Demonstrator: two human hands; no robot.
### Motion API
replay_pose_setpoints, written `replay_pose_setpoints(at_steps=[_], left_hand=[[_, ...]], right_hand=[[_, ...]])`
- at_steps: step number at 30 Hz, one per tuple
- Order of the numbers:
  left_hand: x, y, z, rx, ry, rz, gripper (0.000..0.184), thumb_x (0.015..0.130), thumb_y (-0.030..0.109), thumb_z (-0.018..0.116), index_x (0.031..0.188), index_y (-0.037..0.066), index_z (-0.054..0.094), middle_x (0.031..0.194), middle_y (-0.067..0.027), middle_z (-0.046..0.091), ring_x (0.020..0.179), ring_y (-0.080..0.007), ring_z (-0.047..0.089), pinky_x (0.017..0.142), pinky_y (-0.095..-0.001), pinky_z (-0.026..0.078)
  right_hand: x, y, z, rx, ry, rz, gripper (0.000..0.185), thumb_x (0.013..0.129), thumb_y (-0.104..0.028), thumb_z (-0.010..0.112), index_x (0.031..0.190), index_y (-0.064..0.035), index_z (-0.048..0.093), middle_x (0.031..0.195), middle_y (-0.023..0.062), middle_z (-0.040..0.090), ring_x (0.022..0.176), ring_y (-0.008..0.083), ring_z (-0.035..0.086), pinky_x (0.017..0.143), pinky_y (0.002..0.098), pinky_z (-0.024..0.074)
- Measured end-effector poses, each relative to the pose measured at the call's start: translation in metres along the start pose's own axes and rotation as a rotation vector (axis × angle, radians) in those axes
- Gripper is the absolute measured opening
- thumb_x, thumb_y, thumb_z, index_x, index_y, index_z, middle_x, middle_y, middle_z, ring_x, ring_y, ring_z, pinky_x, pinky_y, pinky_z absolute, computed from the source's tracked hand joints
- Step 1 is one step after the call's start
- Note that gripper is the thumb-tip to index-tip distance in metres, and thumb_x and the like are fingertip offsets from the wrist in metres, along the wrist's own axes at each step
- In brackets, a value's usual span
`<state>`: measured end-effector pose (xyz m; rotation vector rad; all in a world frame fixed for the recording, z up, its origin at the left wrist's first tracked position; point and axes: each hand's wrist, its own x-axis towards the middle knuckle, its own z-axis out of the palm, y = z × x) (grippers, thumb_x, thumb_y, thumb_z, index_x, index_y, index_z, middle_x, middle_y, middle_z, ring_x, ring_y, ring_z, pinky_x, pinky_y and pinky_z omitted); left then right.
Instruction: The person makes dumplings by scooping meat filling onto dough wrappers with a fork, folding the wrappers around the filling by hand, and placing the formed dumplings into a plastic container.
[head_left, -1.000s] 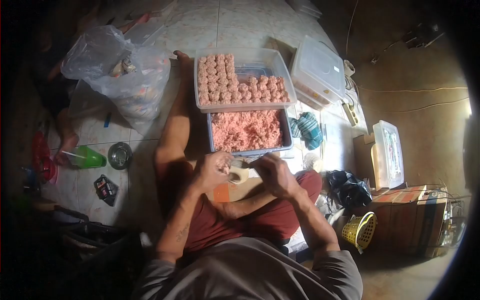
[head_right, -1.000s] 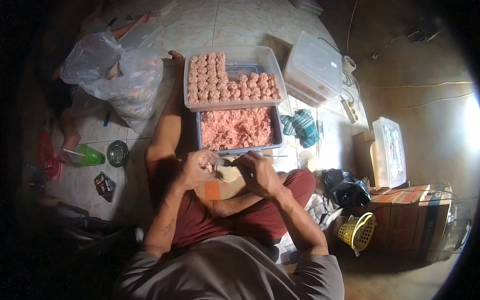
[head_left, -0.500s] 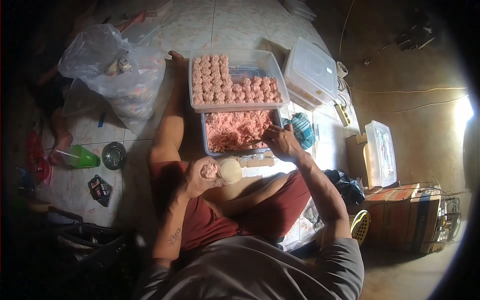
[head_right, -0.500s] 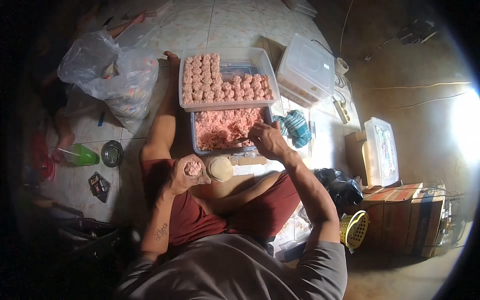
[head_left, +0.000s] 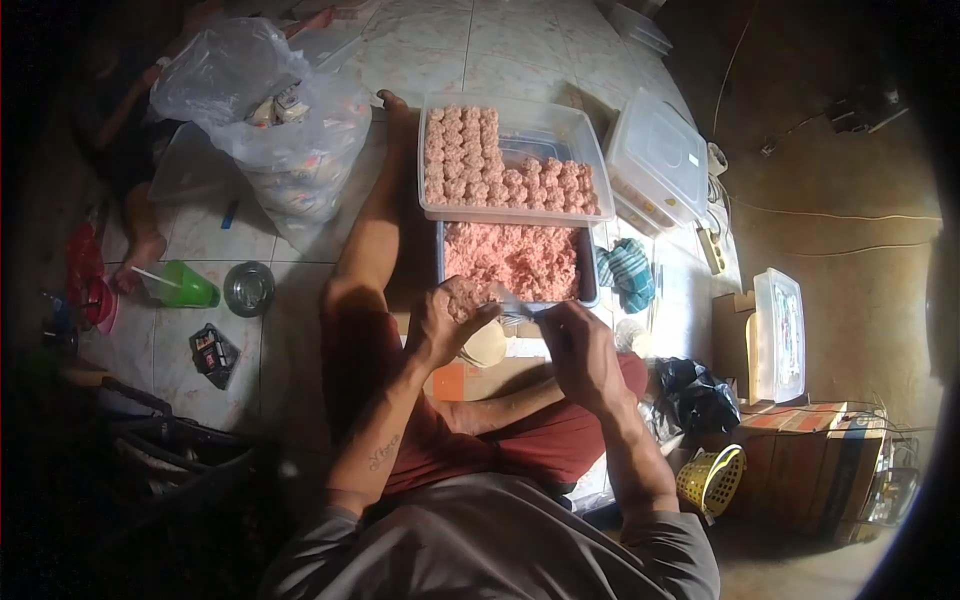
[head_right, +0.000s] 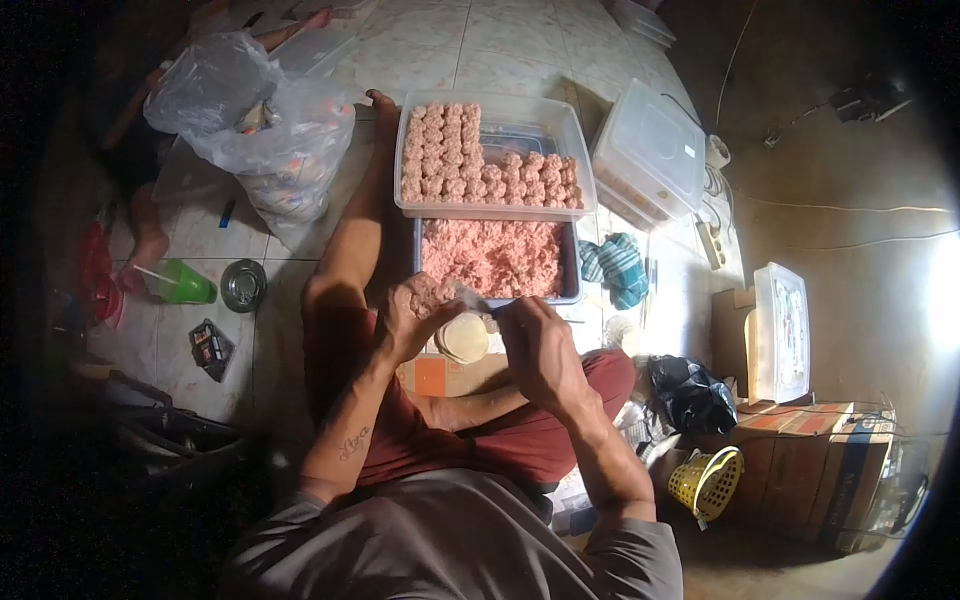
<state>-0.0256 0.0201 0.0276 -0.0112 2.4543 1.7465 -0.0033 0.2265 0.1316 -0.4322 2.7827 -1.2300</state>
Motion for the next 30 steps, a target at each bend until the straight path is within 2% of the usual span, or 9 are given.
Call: replay_pose_setpoints(at_steps=[3,4,9,11,13,16,19,26,30], left_hand=[[0.018,-0.069,0.038,-0.281,0.180,0.239,0.039,0.080,0.027,0.085,0.103,0.003,0.066,0.091,-0.0128,0.069,0.084,-0.0223,0.067,0.075,-0.0339,0.054],[0.005,-0.018,0.010,-0.067,0.109,0.228,0.029,0.081,0.021,0.084,0.097,0.002,0.068,0.089,-0.0100,0.068,0.080,-0.0213,0.067,0.072,-0.0336,0.055],[-0.002,-0.010,-0.013,-0.131,-0.060,0.438,0.024,0.084,0.017,0.082,0.093,0.001,0.067,0.087,-0.0096,0.070,0.074,-0.0203,0.068,0.065,-0.0356,0.053],[-0.004,-0.002,-0.003,0.163,0.163,0.458,0.023,0.082,0.016,0.083,0.093,0.003,0.067,0.085,-0.0053,0.070,0.073,-0.0140,0.067,0.062,-0.0341,0.050],[0.008,-0.035,-0.011,0.089,0.076,0.310,0.026,0.080,0.015,0.086,0.091,0.003,0.066,0.081,-0.0026,0.068,0.072,-0.0077,0.062,0.061,-0.0306,0.049],[-0.009,-0.051,-0.029,-0.626,0.045,0.421,0.029,0.079,0.018,0.088,0.086,0.003,0.064,0.071,-0.0011,0.061,0.067,-0.0057,0.053,0.059,-0.0271,0.045],[-0.026,-0.046,-0.047,-0.151,-0.054,0.169,0.030,0.077,0.016,0.089,0.081,0.006,0.061,0.067,0.0034,0.055,0.062,-0.0076,0.050,0.058,-0.0273,0.044],[-0.031,-0.038,-0.038,0.009,0.041,0.082,0.037,0.075,0.028,0.092,0.080,0.006,0.062,0.069,0.0011,0.060,0.064,-0.0072,0.050,0.058,-0.0283,0.045],[-0.036,-0.036,-0.042,-0.133,-0.014,0.136,0.033,0.074,0.020,0.092,0.081,0.008,0.062,0.070,0.0039,0.057,0.066,-0.0058,0.051,0.060,-0.0257,0.044]], right_hand=[[0.002,0.016,0.022,-0.034,0.020,-0.119,0.010,0.091,0.000,0.059,0.095,0.0050,0.066,0.089,0.0219,0.064,0.082,0.0429,0.062,0.073,0.0474,0.0494],[0.002,0.011,0.024,-0.025,0.017,-0.161,0.009,0.092,0.000,0.059,0.096,0.0048,0.065,0.088,0.0220,0.063,0.081,0.0434,0.062,0.071,0.0481,0.0483],[-0.007,0.000,0.021,0.006,0.120,0.033,0.008,0.091,-0.001,0.058,0.096,0.0045,0.062,0.087,0.0228,0.061,0.083,0.0458,0.060,0.074,0.0509,0.0481],[-0.002,0.013,0.037,0.015,-0.044,-0.187,0.009,0.091,-0.001,0.058,0.096,0.0049,0.063,0.088,0.0239,0.061,0.087,0.0454,0.060,0.076,0.0516,0.0488],[0.005,0.025,0.025,-0.059,-0.075,-0.199,0.014,0.091,-0.001,0.058,0.100,0.0048,0.066,0.095,0.0241,0.064,0.092,0.0443,0.061,0.079,0.0490,0.0506],[0.020,0.029,-0.002,-0.181,0.063,-0.266,0.008,0.090,-0.003,0.061,0.096,0.0013,0.066,0.090,0.0192,0.065,0.088,0.0393,0.064,0.078,0.0467,0.0511],[0.049,0.070,0.005,-0.566,0.037,-0.260,0.009,0.093,-0.007,0.057,0.090,-0.0039,0.066,0.089,0.0127,0.065,0.088,0.0309,0.063,0.079,0.0435,0.0430],[0.088,0.142,0.034,-0.668,-0.158,-0.735,0.025,0.088,-0.009,0.054,0.107,-0.0110,0.069,0.097,0.0060,0.065,0.102,0.0233,0.062,0.089,0.0436,0.0393],[0.082,0.135,-0.020,-0.740,-0.340,-0.549,0.013,0.090,-0.015,0.056,0.096,-0.0112,0.068,0.091,0.0050,0.063,0.095,0.0230,0.062,0.087,0.0474,0.0374]])
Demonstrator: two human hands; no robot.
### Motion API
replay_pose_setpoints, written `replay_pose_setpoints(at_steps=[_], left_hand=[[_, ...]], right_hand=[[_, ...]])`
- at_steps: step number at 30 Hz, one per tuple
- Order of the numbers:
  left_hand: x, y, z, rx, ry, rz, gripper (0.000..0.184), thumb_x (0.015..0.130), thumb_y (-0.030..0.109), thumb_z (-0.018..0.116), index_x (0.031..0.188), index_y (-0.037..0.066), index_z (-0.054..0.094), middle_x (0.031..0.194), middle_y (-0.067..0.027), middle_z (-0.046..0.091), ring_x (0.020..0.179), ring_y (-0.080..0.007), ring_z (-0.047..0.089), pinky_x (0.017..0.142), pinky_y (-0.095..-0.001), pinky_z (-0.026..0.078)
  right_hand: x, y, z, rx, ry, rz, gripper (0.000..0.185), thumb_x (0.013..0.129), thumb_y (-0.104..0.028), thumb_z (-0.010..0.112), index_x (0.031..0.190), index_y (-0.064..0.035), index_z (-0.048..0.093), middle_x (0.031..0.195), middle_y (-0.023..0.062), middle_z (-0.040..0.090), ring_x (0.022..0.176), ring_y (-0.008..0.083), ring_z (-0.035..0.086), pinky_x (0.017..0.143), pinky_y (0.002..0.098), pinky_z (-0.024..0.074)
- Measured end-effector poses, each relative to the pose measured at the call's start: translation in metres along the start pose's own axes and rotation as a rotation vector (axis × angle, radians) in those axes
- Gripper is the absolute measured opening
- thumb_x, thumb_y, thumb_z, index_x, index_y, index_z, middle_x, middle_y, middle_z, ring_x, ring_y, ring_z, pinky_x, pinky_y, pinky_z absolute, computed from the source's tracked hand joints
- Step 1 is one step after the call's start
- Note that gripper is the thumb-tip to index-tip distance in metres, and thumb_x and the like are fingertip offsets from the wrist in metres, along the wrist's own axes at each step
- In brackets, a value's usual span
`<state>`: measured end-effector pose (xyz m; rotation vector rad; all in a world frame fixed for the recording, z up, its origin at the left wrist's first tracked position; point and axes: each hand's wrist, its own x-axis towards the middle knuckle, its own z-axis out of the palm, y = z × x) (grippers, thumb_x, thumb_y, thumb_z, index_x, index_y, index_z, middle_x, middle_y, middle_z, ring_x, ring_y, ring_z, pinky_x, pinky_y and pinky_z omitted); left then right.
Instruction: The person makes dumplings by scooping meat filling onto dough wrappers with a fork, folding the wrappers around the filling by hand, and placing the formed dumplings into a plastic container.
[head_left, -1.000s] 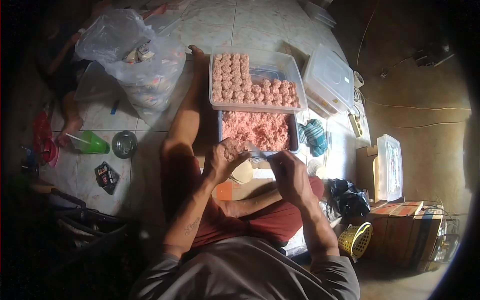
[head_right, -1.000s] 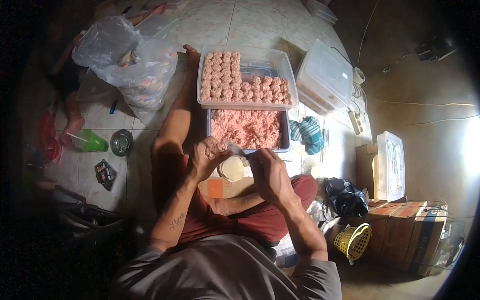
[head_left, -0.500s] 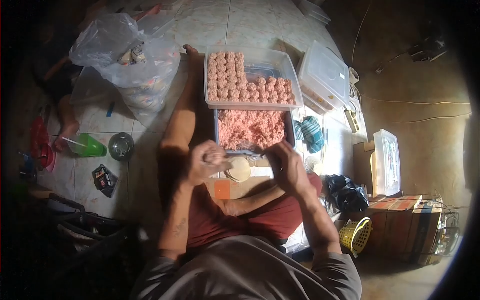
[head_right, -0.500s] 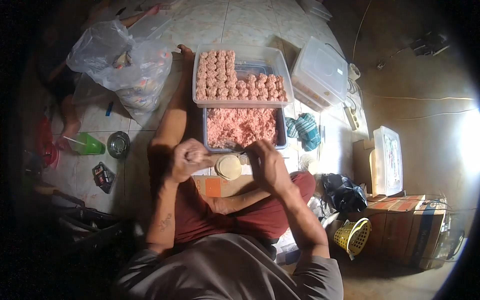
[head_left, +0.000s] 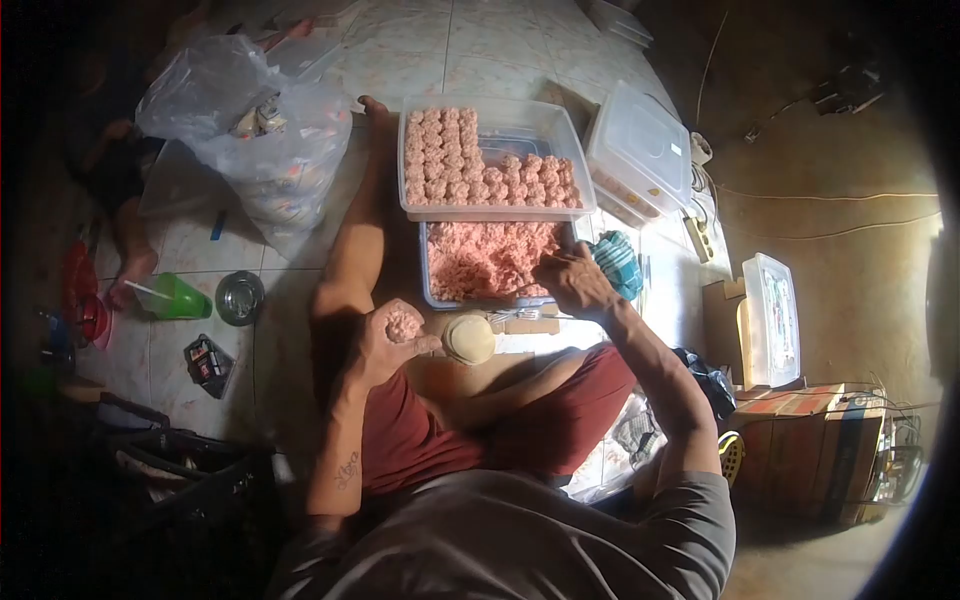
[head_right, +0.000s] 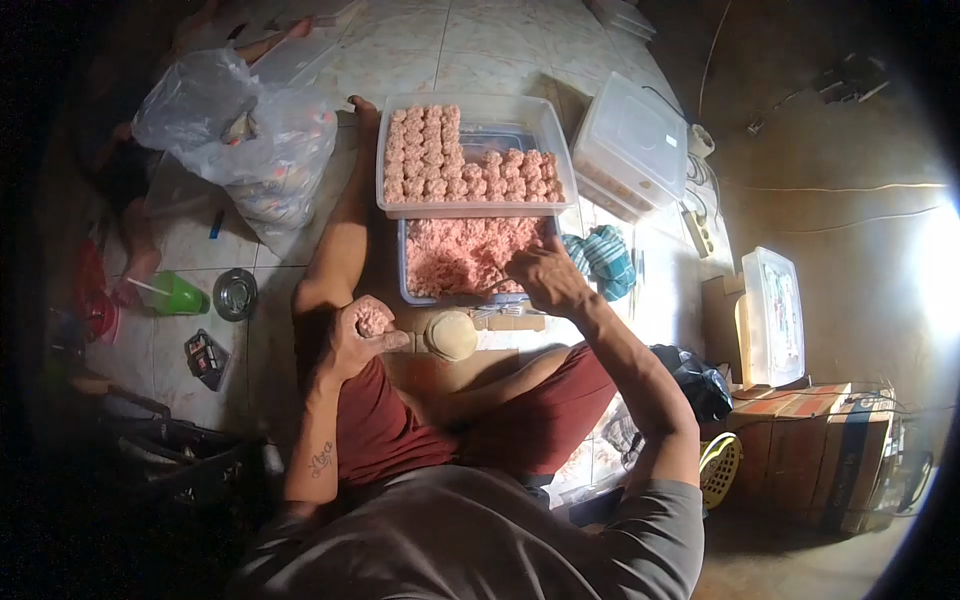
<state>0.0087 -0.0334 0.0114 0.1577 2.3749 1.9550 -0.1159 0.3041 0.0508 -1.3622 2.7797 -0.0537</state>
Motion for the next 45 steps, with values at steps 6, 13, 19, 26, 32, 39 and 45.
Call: replay_pose_setpoints(at_steps=[6,13,19,26,32,39,45], left_hand=[[0.015,-0.020,0.025,-0.141,-0.109,-0.114,0.034,0.076,0.016,0.090,0.094,0.007,0.062,0.076,0.0062,0.056,0.069,-0.0040,0.050,0.062,-0.0212,0.042],[0.039,-0.009,0.041,-0.069,-0.172,-0.035,0.035,0.079,0.022,0.088,0.096,0.002,0.065,0.085,-0.0031,0.062,0.078,-0.0100,0.055,0.069,-0.0277,0.049],[0.025,-0.024,0.033,0.132,0.028,0.095,0.039,0.076,0.027,0.091,0.091,0.001,0.066,0.077,-0.0042,0.065,0.070,-0.0120,0.057,0.065,-0.0310,0.051],[0.007,-0.010,0.025,-0.131,0.014,0.046,0.044,0.073,0.023,0.093,0.099,0.004,0.063,0.083,-0.0019,0.063,0.076,-0.0082,0.057,0.070,-0.0282,0.051],[0.022,-0.027,0.050,-0.316,-0.144,-0.075,0.042,0.072,0.022,0.093,0.097,0.007,0.064,0.088,-0.0008,0.064,0.083,-0.0093,0.060,0.074,-0.0284,0.051],[0.040,-0.038,0.074,0.133,-0.007,0.090,0.040,0.075,0.025,0.089,0.101,0.007,0.065,0.090,-0.0091,0.068,0.085,-0.0250,0.069,0.076,-0.0386,0.055],[0.038,0.004,0.052,0.282,-0.005,0.103,0.030,0.076,0.020,0.085,0.094,0.006,0.066,0.079,-0.0170,0.065,0.068,-0.0393,0.061,0.064,-0.0393,0.052]], right_hand=[[-0.038,0.015,-0.004,0.581,0.162,0.478,0.014,0.094,-0.013,0.059,0.096,-0.0021,0.068,0.090,0.0118,0.067,0.088,0.0311,0.067,0.079,0.0406,0.0481],[-0.028,-0.030,-0.020,0.323,0.326,0.402,0.009,0.090,-0.009,0.062,0.094,-0.0033,0.069,0.085,0.0112,0.066,0.082,0.0274,0.066,0.076,0.0415,0.0481],[-0.003,-0.018,0.032,-0.145,-0.017,0.104,0.027,0.094,-0.012,0.052,0.116,-0.0110,0.067,0.109,0.0067,0.065,0.107,0.0222,0.060,0.096,0.0476,0.0384],[-0.031,0.045,-0.012,-0.134,-0.182,0.113,0.012,0.094,-0.014,0.058,0.101,-0.0154,0.067,0.096,0.0023,0.066,0.098,0.0186,0.063,0.100,0.0499,0.0395],[-0.049,0.020,-0.058,0.491,0.011,0.453,0.009,0.090,-0.005,0.065,0.098,-0.0046,0.069,0.094,0.0115,0.071,0.090,0.0291,0.068,0.089,0.0431,0.0476],[-0.030,-0.094,-0.040,1.061,0.302,0.341,0.013,0.091,0.002,0.063,0.104,0.0023,0.064,0.091,0.0138,0.064,0.084,0.0284,0.065,0.075,0.0369,0.0519],[-0.025,-0.135,-0.056,0.818,0.299,0.485,0.008,0.092,0.000,0.059,0.098,0.0039,0.061,0.091,0.0241,0.063,0.085,0.0455,0.063,0.073,0.0469,0.0499]])
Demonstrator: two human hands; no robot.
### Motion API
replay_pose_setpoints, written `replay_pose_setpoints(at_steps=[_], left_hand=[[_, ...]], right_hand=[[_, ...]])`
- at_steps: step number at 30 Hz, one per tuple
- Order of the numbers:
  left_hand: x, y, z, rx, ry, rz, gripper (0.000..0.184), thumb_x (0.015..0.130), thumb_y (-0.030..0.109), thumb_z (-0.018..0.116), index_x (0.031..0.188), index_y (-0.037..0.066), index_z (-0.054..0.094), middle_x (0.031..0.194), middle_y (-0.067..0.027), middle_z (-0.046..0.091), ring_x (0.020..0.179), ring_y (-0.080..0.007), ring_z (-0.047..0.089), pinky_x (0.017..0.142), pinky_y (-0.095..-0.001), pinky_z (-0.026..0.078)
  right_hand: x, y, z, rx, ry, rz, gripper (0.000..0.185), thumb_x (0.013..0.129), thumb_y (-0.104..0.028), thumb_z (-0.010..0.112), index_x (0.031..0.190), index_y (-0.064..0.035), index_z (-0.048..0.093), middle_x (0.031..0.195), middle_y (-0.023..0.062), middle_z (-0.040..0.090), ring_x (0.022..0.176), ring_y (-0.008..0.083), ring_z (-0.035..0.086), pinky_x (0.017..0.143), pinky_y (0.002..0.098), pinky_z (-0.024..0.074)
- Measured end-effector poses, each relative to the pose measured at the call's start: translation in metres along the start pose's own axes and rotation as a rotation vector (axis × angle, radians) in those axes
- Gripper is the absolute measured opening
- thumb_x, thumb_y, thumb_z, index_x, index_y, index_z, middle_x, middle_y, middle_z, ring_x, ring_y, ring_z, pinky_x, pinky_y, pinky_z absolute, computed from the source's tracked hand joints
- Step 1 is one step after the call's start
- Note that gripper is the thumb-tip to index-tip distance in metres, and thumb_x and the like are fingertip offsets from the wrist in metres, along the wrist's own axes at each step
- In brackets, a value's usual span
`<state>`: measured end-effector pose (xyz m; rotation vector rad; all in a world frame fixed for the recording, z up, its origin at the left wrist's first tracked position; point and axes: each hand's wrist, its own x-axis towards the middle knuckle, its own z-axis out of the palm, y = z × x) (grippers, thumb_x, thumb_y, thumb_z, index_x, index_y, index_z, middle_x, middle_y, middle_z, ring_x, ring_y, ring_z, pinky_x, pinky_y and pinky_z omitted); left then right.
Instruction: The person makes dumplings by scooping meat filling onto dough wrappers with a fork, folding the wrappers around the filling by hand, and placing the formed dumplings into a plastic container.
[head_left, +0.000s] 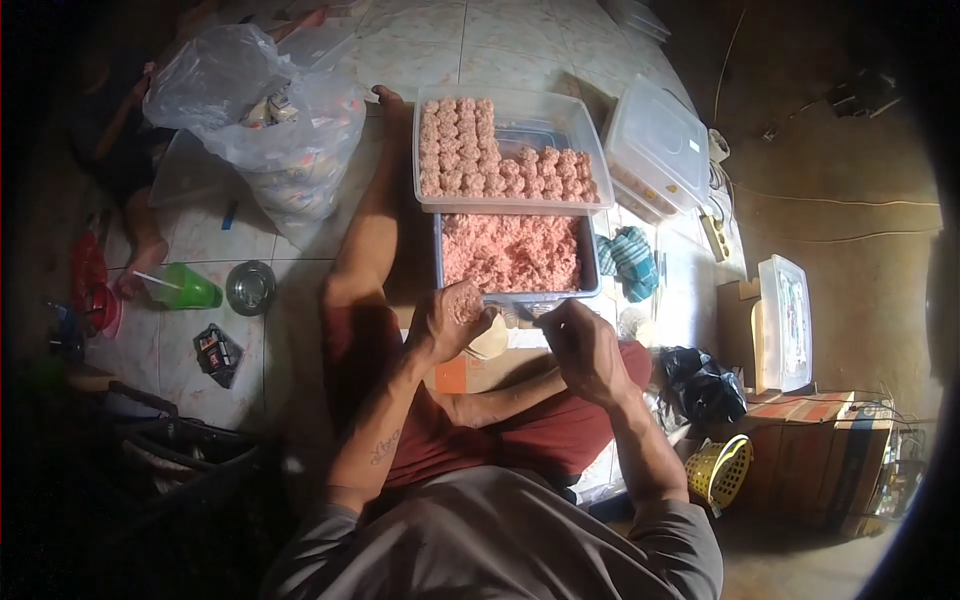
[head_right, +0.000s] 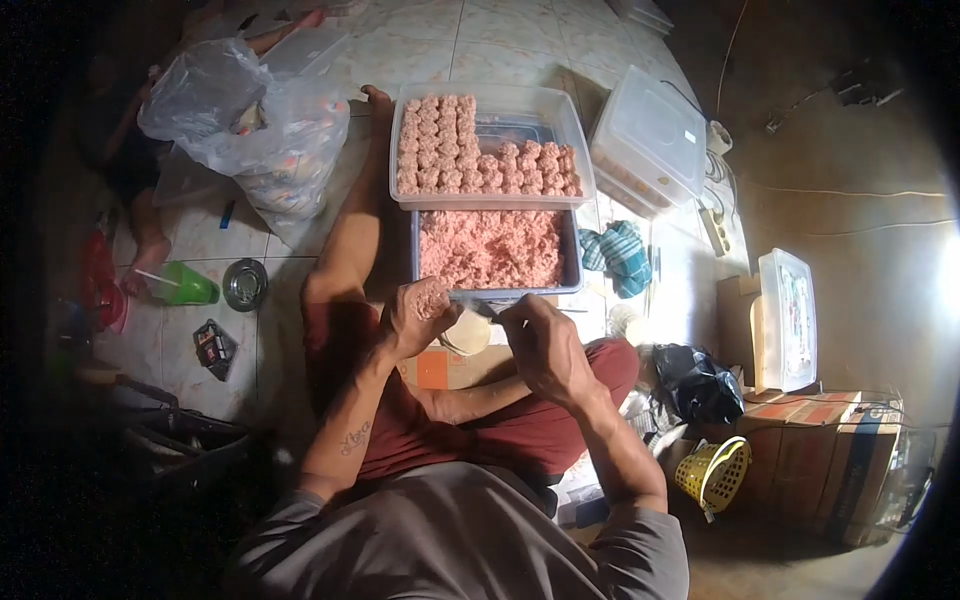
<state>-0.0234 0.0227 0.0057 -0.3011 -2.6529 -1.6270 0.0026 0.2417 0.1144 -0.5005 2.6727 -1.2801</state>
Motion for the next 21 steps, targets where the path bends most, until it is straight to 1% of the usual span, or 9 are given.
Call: replay_pose_setpoints(at_steps=[3,6,8,10,12,13,16,19,21], left_hand=[[0.000,0.008,0.002,0.080,-0.058,-0.032,0.022,0.082,0.016,0.079,0.091,0.004,0.062,0.084,-0.0163,0.068,0.074,-0.0321,0.068,0.065,-0.0392,0.052],[0.007,0.004,0.001,-0.301,-0.022,0.119,0.028,0.081,0.018,0.084,0.091,0.003,0.063,0.080,-0.0096,0.069,0.072,-0.0205,0.069,0.063,-0.0359,0.051],[0.000,0.003,-0.010,-0.475,-0.070,0.262,0.032,0.079,0.018,0.087,0.095,0.001,0.065,0.084,-0.0062,0.070,0.077,-0.0137,0.068,0.065,-0.0322,0.052],[0.000,-0.032,0.006,-0.368,-0.285,-0.019,0.034,0.079,0.019,0.086,0.099,0.000,0.065,0.090,-0.0094,0.071,0.083,-0.0162,0.069,0.073,-0.0319,0.055],[0.008,-0.067,0.031,0.070,0.194,0.483,0.033,0.080,0.020,0.086,0.098,0.001,0.066,0.083,-0.0058,0.069,0.077,-0.0131,0.064,0.071,-0.0323,0.053],[0.003,-0.025,0.006,-0.027,-0.029,0.167,0.036,0.079,0.024,0.088,0.097,0.002,0.065,0.079,-0.0031,0.064,0.075,-0.0120,0.061,0.070,-0.0329,0.052],[0.005,0.014,-0.016,-0.223,-0.257,-0.100,0.039,0.078,0.026,0.090,0.097,0.002,0.065,0.080,-0.0022,0.063,0.079,-0.0114,0.062,0.073,-0.0307,0.053],[0.008,-0.003,-0.007,-0.605,-0.245,0.058,0.038,0.078,0.025,0.090,0.095,0.004,0.064,0.084,-0.0031,0.066,0.086,-0.0110,0.066,0.077,-0.0289,0.054],[0.008,-0.006,-0.007,-0.781,-0.312,0.069,0.034,0.081,0.020,0.087,0.096,0.004,0.062,0.086,-0.0039,0.066,0.086,-0.0114,0.066,0.077,-0.0288,0.054]], right_hand=[[0.000,0.007,0.019,0.031,0.057,0.041,0.007,0.093,0.000,0.058,0.098,0.0040,0.060,0.090,0.0248,0.064,0.083,0.0458,0.063,0.072,0.0476,0.0499],[-0.006,0.008,0.023,-0.027,0.065,-0.089,0.006,0.094,0.000,0.057,0.098,0.0033,0.060,0.087,0.0251,0.063,0.082,0.0436,0.064,0.070,0.0462,0.0500],[-0.015,-0.005,0.022,0.031,0.269,0.036,0.005,0.095,-0.004,0.061,0.097,0.0003,0.062,0.083,0.0208,0.063,0.074,0.0325,0.063,0.068,0.0398,0.0492],[-0.011,0.008,0.036,-0.041,0.160,-0.045,0.004,0.095,-0.003,0.061,0.095,0.0008,0.062,0.084,0.0222,0.063,0.074,0.0352,0.062,0.067,0.0403,0.0492],[-0.010,0.013,0.041,-0.076,0.190,-0.162,0.004,0.095,-0.003,0.061,0.096,0.0013,0.061,0.083,0.0225,0.062,0.072,0.0352,0.062,0.065,0.0398,0.0490],[-0.003,0.011,0.037,-0.084,0.195,-0.179,0.004,0.095,-0.003,0.061,0.096,0.0013,0.061,0.083,0.0225,0.062,0.072,0.0352,0.062,0.065,0.0398,0.0490],[-0.010,-0.003,0.033,-0.018,0.264,-0.021,0.005,0.095,-0.003,0.062,0.096,0.0014,0.062,0.083,0.0214,0.063,0.071,0.0341,0.063,0.066,0.0398,0.0494],[-0.004,-0.003,0.027,0.104,0.275,0.038,0.008,0.095,-0.006,0.064,0.098,0.0016,0.062,0.082,0.0176,0.064,0.071,0.0269,0.063,0.066,0.0368,0.0496],[-0.002,-0.002,0.029,0.088,0.180,0.009,0.006,0.094,-0.002,0.062,0.098,0.0023,0.061,0.083,0.0204,0.064,0.075,0.0336,0.064,0.068,0.0404,0.0500]])
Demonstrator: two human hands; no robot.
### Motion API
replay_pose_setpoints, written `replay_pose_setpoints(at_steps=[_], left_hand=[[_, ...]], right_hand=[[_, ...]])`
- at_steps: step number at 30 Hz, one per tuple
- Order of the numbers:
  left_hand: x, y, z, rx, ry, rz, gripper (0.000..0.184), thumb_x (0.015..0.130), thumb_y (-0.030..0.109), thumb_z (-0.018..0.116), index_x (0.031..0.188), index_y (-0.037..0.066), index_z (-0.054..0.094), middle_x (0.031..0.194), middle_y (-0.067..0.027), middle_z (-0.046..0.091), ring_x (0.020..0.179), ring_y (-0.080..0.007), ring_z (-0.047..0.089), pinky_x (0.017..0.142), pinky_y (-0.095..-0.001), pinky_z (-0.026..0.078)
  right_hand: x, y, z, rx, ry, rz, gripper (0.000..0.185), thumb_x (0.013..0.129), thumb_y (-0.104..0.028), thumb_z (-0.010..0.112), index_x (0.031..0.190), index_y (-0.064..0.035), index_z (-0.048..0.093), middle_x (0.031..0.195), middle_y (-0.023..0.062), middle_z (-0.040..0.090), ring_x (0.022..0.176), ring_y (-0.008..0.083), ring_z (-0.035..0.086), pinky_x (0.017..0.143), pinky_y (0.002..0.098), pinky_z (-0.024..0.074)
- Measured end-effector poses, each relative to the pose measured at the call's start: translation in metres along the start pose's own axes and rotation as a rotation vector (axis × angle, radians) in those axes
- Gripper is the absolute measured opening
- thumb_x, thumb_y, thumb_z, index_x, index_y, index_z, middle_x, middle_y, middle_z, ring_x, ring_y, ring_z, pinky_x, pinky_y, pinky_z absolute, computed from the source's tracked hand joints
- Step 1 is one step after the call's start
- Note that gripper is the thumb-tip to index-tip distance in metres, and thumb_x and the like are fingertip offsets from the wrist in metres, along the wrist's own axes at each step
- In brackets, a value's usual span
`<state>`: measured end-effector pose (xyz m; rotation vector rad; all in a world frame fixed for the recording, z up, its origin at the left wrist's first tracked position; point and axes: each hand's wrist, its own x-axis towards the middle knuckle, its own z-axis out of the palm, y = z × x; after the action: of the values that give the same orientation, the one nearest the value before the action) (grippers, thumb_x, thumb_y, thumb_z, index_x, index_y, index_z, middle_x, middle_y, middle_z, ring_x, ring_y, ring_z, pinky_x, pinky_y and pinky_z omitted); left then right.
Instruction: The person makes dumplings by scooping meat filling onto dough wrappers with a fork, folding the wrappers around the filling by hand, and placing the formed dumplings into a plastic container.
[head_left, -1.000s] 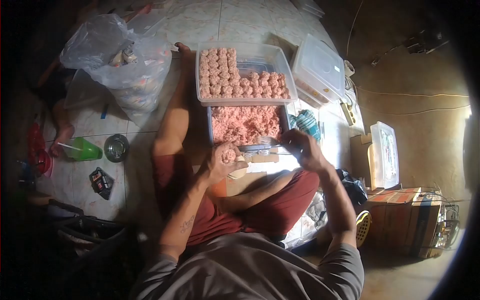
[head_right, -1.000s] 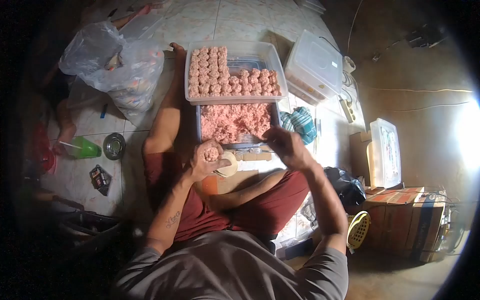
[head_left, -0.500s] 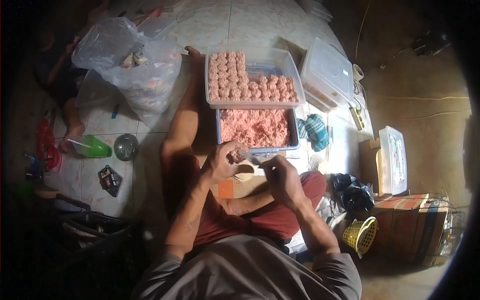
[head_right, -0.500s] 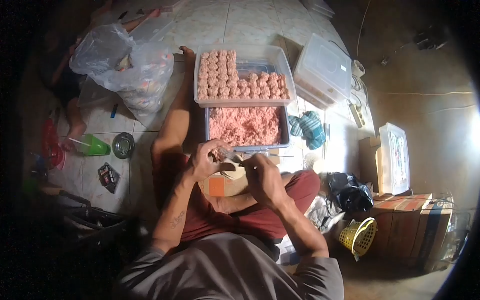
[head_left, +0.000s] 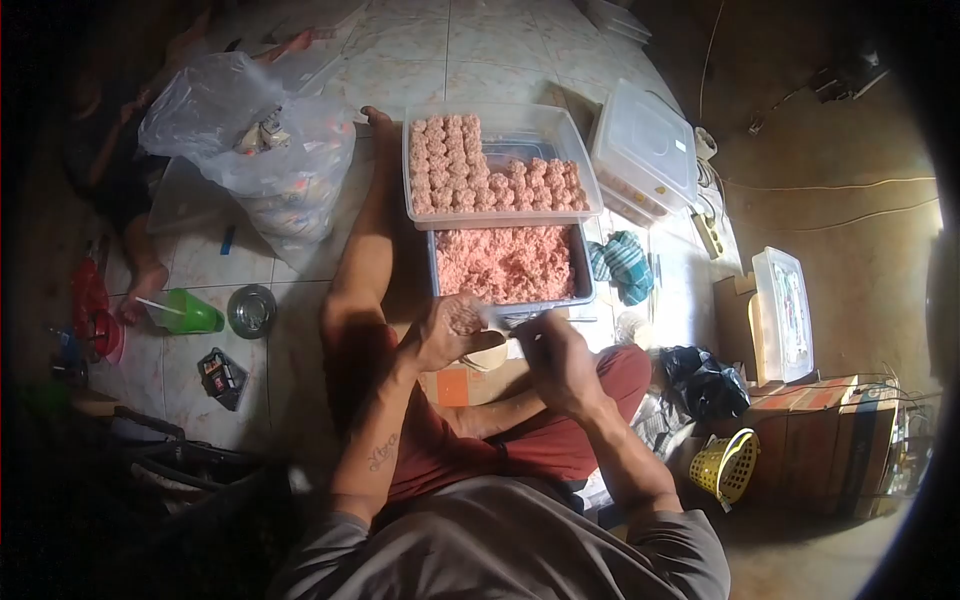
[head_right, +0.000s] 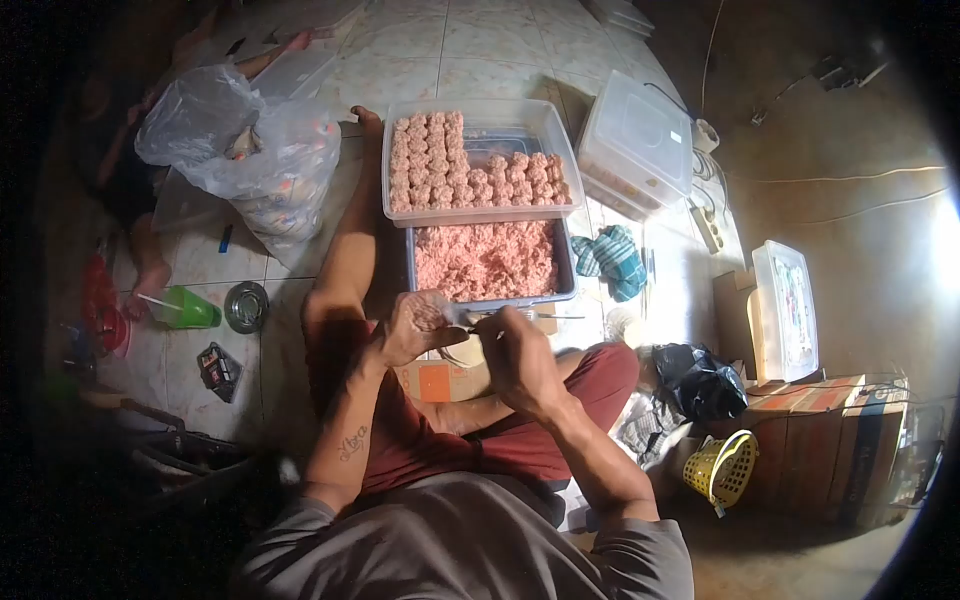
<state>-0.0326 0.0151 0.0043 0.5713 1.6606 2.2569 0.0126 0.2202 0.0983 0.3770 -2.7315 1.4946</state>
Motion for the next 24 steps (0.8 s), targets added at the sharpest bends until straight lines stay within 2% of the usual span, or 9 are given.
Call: replay_pose_setpoints(at_steps=[1,3,7,9,11,12,16,19,24], left_hand=[[0.001,0.002,-0.001,-0.002,-0.004,-0.002,0.034,0.081,0.020,0.087,0.096,0.004,0.062,0.086,-0.0039,0.066,0.086,-0.0114,0.066,0.077,-0.0288,0.054],[0.008,0.005,-0.007,0.538,0.056,0.041,0.031,0.082,0.015,0.085,0.097,0.003,0.061,0.089,-0.0055,0.068,0.084,-0.0125,0.065,0.077,-0.0297,0.054],[0.005,0.019,-0.017,0.445,0.125,-0.102,0.036,0.079,0.019,0.086,0.102,0.002,0.064,0.094,-0.0093,0.069,0.085,-0.0157,0.063,0.079,-0.0319,0.053],[0.010,0.024,-0.033,0.513,0.050,-0.054,0.040,0.079,0.020,0.087,0.105,0.002,0.064,0.095,-0.0084,0.069,0.086,-0.0140,0.064,0.080,-0.0311,0.053],[0.021,0.030,-0.047,0.640,-0.080,0.048,0.047,0.077,0.021,0.090,0.111,0.002,0.063,0.099,-0.0068,0.069,0.089,-0.0105,0.064,0.081,-0.0295,0.052],[0.031,0.039,-0.049,0.448,-0.054,-0.014,0.049,0.077,0.018,0.090,0.115,0.003,0.063,0.101,-0.0063,0.070,0.091,-0.0102,0.064,0.084,-0.0289,0.051],[0.093,0.091,-0.069,0.554,0.005,-0.086,0.053,0.078,0.017,0.089,0.122,0.003,0.062,0.099,-0.0039,0.070,0.094,-0.0080,0.061,0.083,-0.0255,0.049],[0.156,0.093,-0.104,0.672,-0.010,0.070,0.032,0.085,0.017,0.082,0.107,0.003,0.065,0.090,-0.0015,0.065,0.089,-0.0097,0.060,0.079,-0.0276,0.049],[0.254,0.071,-0.140,0.755,0.031,0.161,0.026,0.087,0.018,0.077,0.101,0.000,0.063,0.088,-0.0033,0.063,0.087,-0.0134,0.060,0.079,-0.0316,0.049]], right_hand=[[0.002,-0.001,0.000,-0.018,-0.100,-0.029,0.005,0.093,0.002,0.060,0.098,0.0030,0.060,0.085,0.0233,0.064,0.079,0.0404,0.064,0.070,0.0441,0.0504],[0.014,0.008,-0.001,-0.048,-0.095,-0.032,0.006,0.093,0.002,0.060,0.099,0.0027,0.062,0.086,0.0236,0.064,0.081,0.0414,0.064,0.072,0.0442,0.0510],[0.071,0.019,-0.041,-0.311,0.159,-0.295,0.007,0.092,0.000,0.059,0.098,0.0008,0.064,0.087,0.0213,0.064,0.079,0.0384,0.064,0.068,0.0453,0.0505],[0.121,0.040,-0.064,-0.481,0.100,-0.156,0.008,0.095,-0.006,0.057,0.097,-0.0014,0.063,0.088,0.0166,0.064,0.080,0.0339,0.064,0.072,0.0447,0.0487],[0.177,0.045,-0.080,-0.841,0.105,-0.279,0.011,0.097,-0.012,0.055,0.096,-0.0041,0.063,0.092,0.0128,0.063,0.087,0.0304,0.065,0.079,0.0428,0.0460],[0.205,0.057,-0.083,-0.918,0.103,-0.372,0.012,0.097,-0.014,0.054,0.097,-0.0059,0.064,0.095,0.0118,0.064,0.091,0.0276,0.065,0.083,0.0428,0.0441],[0.301,0.081,-0.074,-1.138,0.003,-0.624,0.017,0.098,-0.018,0.052,0.102,-0.0112,0.067,0.098,0.0088,0.065,0.097,0.0231,0.065,0.089,0.0444,0.0428],[0.347,0.107,-0.045,-1.264,-0.124,-0.709,0.019,0.098,-0.021,0.051,0.103,-0.0149,0.068,0.099,0.0070,0.066,0.101,0.0233,0.065,0.098,0.0453,0.0422],[0.361,0.133,-0.019,-1.374,-0.271,-0.761,0.014,0.095,-0.017,0.054,0.102,-0.0221,0.065,0.099,0.0044,0.059,0.107,0.0218,0.060,0.106,0.0433,0.0392]])
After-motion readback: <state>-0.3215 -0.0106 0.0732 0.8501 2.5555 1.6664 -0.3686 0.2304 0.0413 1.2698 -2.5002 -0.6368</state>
